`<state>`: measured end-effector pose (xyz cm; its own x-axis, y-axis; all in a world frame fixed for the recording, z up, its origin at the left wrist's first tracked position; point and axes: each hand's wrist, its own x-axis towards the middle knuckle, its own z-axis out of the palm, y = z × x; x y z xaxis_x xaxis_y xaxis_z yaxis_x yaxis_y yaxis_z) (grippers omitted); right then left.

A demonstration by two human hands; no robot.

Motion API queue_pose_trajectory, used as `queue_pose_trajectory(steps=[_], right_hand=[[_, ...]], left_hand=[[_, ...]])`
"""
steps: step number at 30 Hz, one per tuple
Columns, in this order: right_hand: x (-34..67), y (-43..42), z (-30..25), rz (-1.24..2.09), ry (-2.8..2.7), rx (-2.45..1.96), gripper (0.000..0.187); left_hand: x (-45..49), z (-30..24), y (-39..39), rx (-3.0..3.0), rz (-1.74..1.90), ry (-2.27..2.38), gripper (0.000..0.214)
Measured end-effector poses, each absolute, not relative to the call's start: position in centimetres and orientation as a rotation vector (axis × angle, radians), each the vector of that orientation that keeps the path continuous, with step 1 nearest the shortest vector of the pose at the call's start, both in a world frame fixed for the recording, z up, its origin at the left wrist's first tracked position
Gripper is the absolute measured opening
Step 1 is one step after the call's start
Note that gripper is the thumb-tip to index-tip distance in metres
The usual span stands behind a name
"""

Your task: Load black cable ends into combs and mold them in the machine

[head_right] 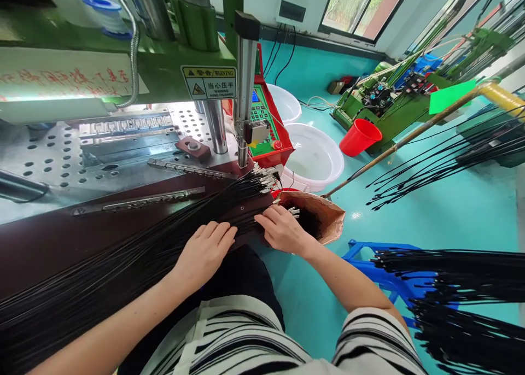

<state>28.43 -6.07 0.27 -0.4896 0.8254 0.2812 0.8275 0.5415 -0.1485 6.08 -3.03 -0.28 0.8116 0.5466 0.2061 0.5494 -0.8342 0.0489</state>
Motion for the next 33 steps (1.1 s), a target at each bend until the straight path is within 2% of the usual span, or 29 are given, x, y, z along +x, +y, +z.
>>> queue_pose_trajectory(steps=[3,7,14,18,23,28,33], right_hand=[[28.7,-5.3,1.4,0.139,-2.44,-1.403,0.019],[28.4,-3.4,3.0,0.305,-2.713,-1.421,0.023],[25.8,-1.1,5.6,-0.064,-3.182,-1.273,0.02],[27.4,0.8,5.7,-0.167,-3.122,-1.374,0.015],[31.2,2.1,4.3,-0.03,-2.995,-1.448,0.015],[32.2,-0.4,3.5,0.045,-2.716,-1.509,0.02],[31.3,-2.9,3.3,0.083,-2.66,-1.539,0.022]], left_hand=[[5.8,-1.1,-3.3,-2.968,-0.396,-0.892,0.03],[5.6,-1.0,-3.1,-2.961,-0.467,-0.863,0.031],[5.6,-0.9,-3.1,-2.967,-0.517,-0.913,0.034],[5.4,-0.8,-2.7,-2.921,-0.509,-0.993,0.032],[5.4,-0.2,-1.9,-2.826,-0.482,-1.056,0.031],[5.4,0.0,-1.2,-2.828,-0.448,-1.015,0.028],[5.9,0.0,-1.4,-2.863,-0.365,-0.983,0.02]])
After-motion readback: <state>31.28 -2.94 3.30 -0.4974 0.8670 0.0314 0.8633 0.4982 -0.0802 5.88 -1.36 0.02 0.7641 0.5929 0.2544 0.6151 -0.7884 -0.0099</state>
